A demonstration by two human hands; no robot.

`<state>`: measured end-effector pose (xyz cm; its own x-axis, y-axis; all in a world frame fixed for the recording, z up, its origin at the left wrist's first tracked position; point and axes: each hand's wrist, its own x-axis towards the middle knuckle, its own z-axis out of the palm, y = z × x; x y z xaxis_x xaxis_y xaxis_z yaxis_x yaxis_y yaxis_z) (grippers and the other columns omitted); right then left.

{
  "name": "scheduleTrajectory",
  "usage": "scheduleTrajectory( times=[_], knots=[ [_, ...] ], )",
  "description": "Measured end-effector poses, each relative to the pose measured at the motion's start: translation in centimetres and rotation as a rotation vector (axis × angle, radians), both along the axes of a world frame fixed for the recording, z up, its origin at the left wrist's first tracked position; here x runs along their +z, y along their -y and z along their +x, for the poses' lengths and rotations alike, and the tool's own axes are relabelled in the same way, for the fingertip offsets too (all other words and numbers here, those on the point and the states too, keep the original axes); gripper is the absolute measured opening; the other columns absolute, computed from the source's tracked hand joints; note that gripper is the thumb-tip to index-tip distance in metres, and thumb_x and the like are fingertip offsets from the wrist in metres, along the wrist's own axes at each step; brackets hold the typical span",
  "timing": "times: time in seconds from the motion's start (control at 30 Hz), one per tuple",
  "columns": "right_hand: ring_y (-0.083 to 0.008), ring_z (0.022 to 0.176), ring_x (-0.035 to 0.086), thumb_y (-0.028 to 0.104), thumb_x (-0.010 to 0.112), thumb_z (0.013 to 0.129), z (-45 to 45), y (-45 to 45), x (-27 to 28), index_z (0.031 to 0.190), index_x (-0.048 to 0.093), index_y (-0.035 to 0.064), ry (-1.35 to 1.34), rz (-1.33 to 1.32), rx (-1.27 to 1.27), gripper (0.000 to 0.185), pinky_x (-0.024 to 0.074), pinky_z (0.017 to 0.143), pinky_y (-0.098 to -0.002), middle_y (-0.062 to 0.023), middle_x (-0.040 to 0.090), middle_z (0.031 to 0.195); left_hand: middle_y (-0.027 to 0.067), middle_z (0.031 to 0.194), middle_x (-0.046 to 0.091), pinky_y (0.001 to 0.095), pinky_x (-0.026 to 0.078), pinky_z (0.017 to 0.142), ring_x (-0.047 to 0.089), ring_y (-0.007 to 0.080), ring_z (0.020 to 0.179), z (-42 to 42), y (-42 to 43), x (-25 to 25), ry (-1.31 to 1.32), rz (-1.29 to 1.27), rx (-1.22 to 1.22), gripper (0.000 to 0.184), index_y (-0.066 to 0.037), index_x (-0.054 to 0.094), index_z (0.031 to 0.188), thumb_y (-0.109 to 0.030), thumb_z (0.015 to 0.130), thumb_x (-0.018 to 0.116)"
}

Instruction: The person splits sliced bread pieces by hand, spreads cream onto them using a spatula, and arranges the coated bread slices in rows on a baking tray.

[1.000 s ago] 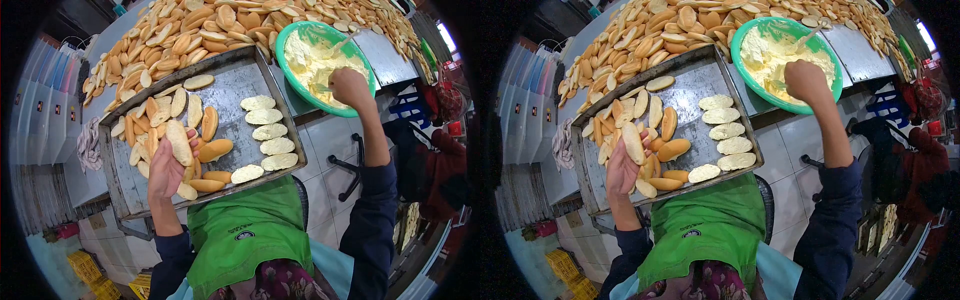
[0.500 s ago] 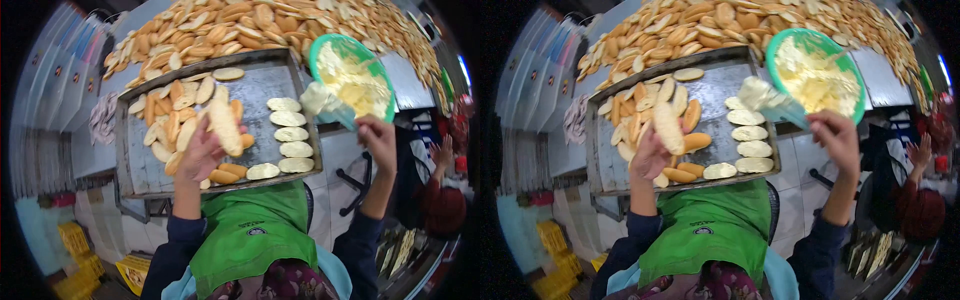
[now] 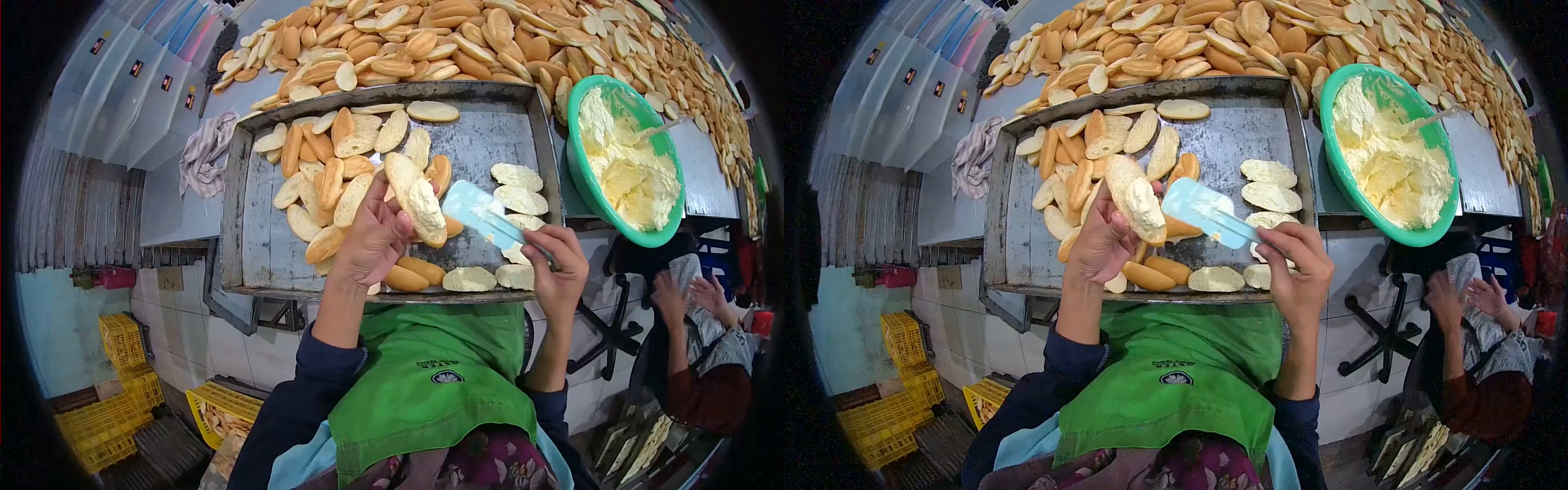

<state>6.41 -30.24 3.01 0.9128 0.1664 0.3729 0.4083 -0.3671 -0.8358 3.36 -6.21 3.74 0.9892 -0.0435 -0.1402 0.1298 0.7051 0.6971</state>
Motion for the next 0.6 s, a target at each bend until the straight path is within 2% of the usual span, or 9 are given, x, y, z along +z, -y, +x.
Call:
scheduleTrajectory(
  times=[0.1, 0.17, 0.23, 0.37, 0.43, 0.47, 0.5, 0.57, 0.6],
  knots=[
    [-0.0168, 0.074, 0.057, -0.006, 0.066, 0.065, -0.4, -0.7, 0.6, 0.085, 0.067, 0.0023, -0.127, 0.151, 0.084, 0.022, 0.0449, 0.064, -0.0242, -0.0081, 0.058, 0.081, 0.0103, 0.119, 0.05, 0.0226, 0.05, 0.08, 0.052, 0.0163, 0.105, 0.1, 0.4, 0.4, 0.084, 0.178, 0.072, 0.068, -0.012, 0.03, 0.13, -0.027, 0.074, 0.065],
    [-0.0164, 0.075, 0.057, -0.007, 0.066, 0.065, -0.5, -0.7, -0.1, 0.085, 0.067, 0.0025, -0.146, 0.122, 0.141, 0.022, 0.0448, 0.065, -0.0247, -0.0078, 0.058, 0.081, 0.011, 0.119, 0.05, 0.023, 0.051, 0.079, 0.052, 0.017, 0.105, 0.2, 0.0, 0.2, 0.057, 0.098, 0.126, 0.069, -0.014, 0.03, 0.13, -0.027, 0.073, 0.066],
    [-0.0163, 0.076, 0.057, -0.007, 0.066, 0.064, -0.1, 0.2, -0.8, 0.085, 0.067, 0.0019, -0.13, -0.109, 0.151, 0.023, 0.0445, 0.066, -0.0247, -0.0076, 0.058, 0.081, 0.0116, 0.119, 0.05, 0.0234, 0.051, 0.079, 0.052, 0.0176, 0.105, 0.2, -0.4, 0.2, 0.032, 0.024, 0.185, 0.069, -0.015, 0.029, 0.131, -0.026, 0.073, 0.066],
    [-0.0153, 0.076, 0.057, -0.009, 0.067, 0.063, -0.8, -0.6, -2.3, 0.084, 0.066, 0.0009, -0.172, 0.259, 0.064, 0.023, 0.0449, 0.066, -0.0245, -0.007, 0.058, 0.081, 0.0089, 0.114, 0.053, 0.0232, 0.053, 0.069, 0.056, 0.0152, 0.096, 0.2, 1.0, 0.6, -0.023, 0.13, 0.197, 0.07, -0.016, 0.027, 0.13, -0.028, 0.073, 0.066],
    [-0.0142, 0.075, 0.056, -0.009, 0.068, 0.063, -1.0, -1.9, -2.0, 0.084, 0.066, 0.0012, -0.133, 0.268, 0.052, 0.023, 0.0449, 0.066, -0.0241, -0.0065, 0.058, 0.081, 0.0066, 0.11, 0.054, 0.023, 0.054, 0.068, 0.056, 0.0137, 0.094, 0.2, 2.0, 0.3, -0.086, 0.143, 0.048, 0.079, -0.016, 0.026, 0.129, -0.033, 0.066, 0.071],
    [-0.0137, 0.075, 0.056, -0.009, 0.067, 0.064, -1.0, -2.2, -2.1, 0.084, 0.066, 0.0013, -0.131, 0.269, 0.015, 0.023, 0.0448, 0.065, -0.0237, -0.0063, 0.058, 0.081, 0.0048, 0.109, 0.054, 0.0226, 0.053, 0.07, 0.056, 0.0124, 0.093, 0.1, 2.5, 0.3, -0.071, 0.101, 0.012, 0.089, -0.016, 0.028, 0.129, -0.035, 0.057, 0.077],
    [-0.0133, 0.075, 0.056, -0.009, 0.067, 0.064, -0.9, -2.4, -2.1, 0.083, 0.066, 0.0014, -0.13, 0.27, -0.023, 0.022, 0.0447, 0.065, -0.0234, -0.0061, 0.057, 0.081, 0.0048, 0.109, 0.054, 0.0226, 0.053, 0.07, 0.056, 0.0124, 0.093, 0.1, 2.6, 0.1, -0.069, 0.099, 0.006, 0.089, -0.016, 0.028, 0.129, -0.035, 0.057, 0.077],
    [-0.0137, 0.073, 0.055, -0.008, 0.067, 0.064, -0.6, -2.5, -1.9, 0.083, 0.066, 0.0018, -0.084, 0.235, -0.08, 0.021, 0.0443, 0.063, -0.0232, -0.0061, 0.057, 0.08, 0.0034, 0.104, 0.051, 0.0242, 0.054, 0.068, 0.057, 0.0131, 0.089, -0.2, 2.7, -0.4, -0.025, 0.046, -0.103, 0.082, -0.01, 0.029, 0.128, -0.022, 0.063, 0.077],
    [-0.0142, 0.072, 0.055, -0.008, 0.067, 0.065, -0.5, -2.3, -1.9, 0.084, 0.067, 0.002, -0.029, 0.169, -0.123, 0.021, 0.0442, 0.062, -0.0232, -0.0063, 0.057, 0.079, 0.0044, 0.105, 0.051, 0.0237, 0.052, 0.073, 0.057, 0.0127, 0.09, -0.3, 2.5, -0.5, -0.028, 0.039, -0.15, 0.082, -0.008, 0.03, 0.129, -0.02, 0.063, 0.078]
  ],
)
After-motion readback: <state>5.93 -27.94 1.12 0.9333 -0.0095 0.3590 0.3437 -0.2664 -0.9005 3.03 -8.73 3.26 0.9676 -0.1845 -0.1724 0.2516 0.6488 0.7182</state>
